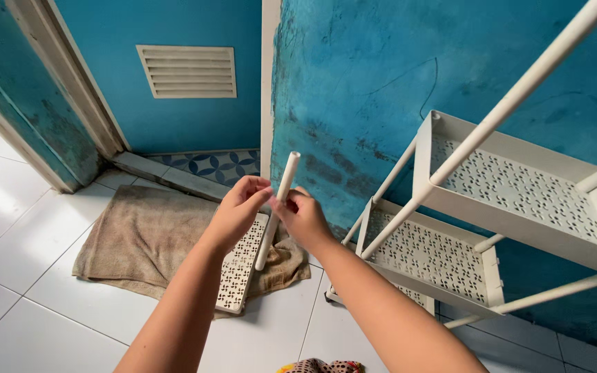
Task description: The person assembles a three-tier plastic shelving unit by inserting white vertical poles into the corner sockets of perforated trays and then placing the trays onto the frame. The person repeats this process for each tier until the unit is fully assembled.
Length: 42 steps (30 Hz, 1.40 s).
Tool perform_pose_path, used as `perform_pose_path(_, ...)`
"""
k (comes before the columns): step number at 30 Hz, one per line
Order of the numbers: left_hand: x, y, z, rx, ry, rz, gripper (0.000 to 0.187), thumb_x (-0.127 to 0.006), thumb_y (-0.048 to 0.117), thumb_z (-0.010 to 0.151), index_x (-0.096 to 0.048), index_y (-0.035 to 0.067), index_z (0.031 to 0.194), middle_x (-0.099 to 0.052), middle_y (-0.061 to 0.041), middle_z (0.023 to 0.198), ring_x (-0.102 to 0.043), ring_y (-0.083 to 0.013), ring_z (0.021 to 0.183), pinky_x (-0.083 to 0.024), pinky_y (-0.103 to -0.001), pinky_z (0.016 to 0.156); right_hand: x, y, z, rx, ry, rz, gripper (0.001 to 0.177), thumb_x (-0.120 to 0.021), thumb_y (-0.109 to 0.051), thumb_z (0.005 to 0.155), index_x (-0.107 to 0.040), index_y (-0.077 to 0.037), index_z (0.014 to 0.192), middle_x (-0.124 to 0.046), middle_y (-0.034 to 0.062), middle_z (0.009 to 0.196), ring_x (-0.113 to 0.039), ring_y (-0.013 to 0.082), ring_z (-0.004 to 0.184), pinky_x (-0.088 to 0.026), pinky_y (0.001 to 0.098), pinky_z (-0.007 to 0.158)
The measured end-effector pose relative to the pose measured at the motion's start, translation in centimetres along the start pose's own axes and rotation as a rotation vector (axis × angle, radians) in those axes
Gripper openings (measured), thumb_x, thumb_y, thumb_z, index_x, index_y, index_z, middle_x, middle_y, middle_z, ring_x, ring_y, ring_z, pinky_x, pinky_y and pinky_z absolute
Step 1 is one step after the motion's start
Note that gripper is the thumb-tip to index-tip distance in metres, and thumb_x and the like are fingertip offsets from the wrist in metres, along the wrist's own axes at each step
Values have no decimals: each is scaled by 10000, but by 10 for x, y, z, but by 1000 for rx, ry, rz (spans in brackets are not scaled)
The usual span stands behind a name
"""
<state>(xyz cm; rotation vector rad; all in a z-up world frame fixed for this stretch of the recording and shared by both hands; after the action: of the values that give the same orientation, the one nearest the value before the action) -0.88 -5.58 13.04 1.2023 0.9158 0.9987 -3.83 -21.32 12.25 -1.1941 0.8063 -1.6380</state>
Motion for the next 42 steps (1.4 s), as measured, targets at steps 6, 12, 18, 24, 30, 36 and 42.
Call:
perform_pose_path(6,-35,38,-14,-126,-57,-47,364,-615,264,989,-591,27,1265,-696,-66,1142,-636,-133,1101,-494,-290,966,50,-88,29,45,32,416,288,-561,-324,1046,-606,-39,1034,-643,32,833,-632,130,800,-540,307,785)
perform_pose_path(12,-46,71,-10,-68,60,-152,351,-553,277,990,-584,40,1246,-668,-62,1084,-641,-129,981,-485,-324,764,53,-150,69,-55,-54,750,258,-545,-323,1038,-555,-65,1042,-586,33,773,-602,164,719,-552,341,723)
perform_pose_path(18,-35,92,0,-217,109,-168,332,-565,252,1016,-599,-7,1221,-668,-67,1055,-651,-146,972,-550,-293,878,42,-183,86,-24,-127,777,197,-620,-267,1008,-548,-87,972,-539,13,736,-527,118,629,-487,288,611)
perform_pose_path(24,-19,117,14,-282,170,-108,331,-565,236,1001,-627,-1,1224,-696,-93,1041,-649,-157,954,-530,-294,858,60,-213,111,39,-38,641,331,-689,-242,992,-505,-81,769,-499,38,644,-463,114,505,-422,272,523)
perform_pose_path(30,-14,170,40,-310,286,52,319,-573,234,1001,-645,-1,1204,-697,-117,1019,-650,-178,926,-525,-302,849,109,-273,145,81,114,742,319,-606,-299,1001,-473,-143,756,-540,23,659,-502,107,520,-483,272,560)
perform_pose_path(36,-40,215,66,-389,231,-61,297,-553,223,1005,-652,-14,1155,-687,-122,1047,-649,-173,942,-550,-310,867,191,-324,170,87,223,670,288,-588,-310,1016,-511,-142,794,-525,8,688,-485,111,556,-507,321,655)
perform_pose_path(42,-79,228,67,-362,184,-12,289,-556,222,995,-654,12,1168,-689,-106,1050,-654,-174,935,-547,-306,856,257,-320,186,-67,272,773,262,-582,-302,1021,-493,-135,841,-495,28,726,-464,138,595,-472,374,694)
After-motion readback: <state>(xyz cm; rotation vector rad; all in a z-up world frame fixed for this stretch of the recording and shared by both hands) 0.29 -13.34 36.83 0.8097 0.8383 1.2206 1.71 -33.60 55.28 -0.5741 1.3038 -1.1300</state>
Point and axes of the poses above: each hand's wrist, its own z-axis towards the middle knuckle, its own x-axis out of the back of the hand, y = z × x, the point moved 4 cm from there along z, towards the middle knuckle
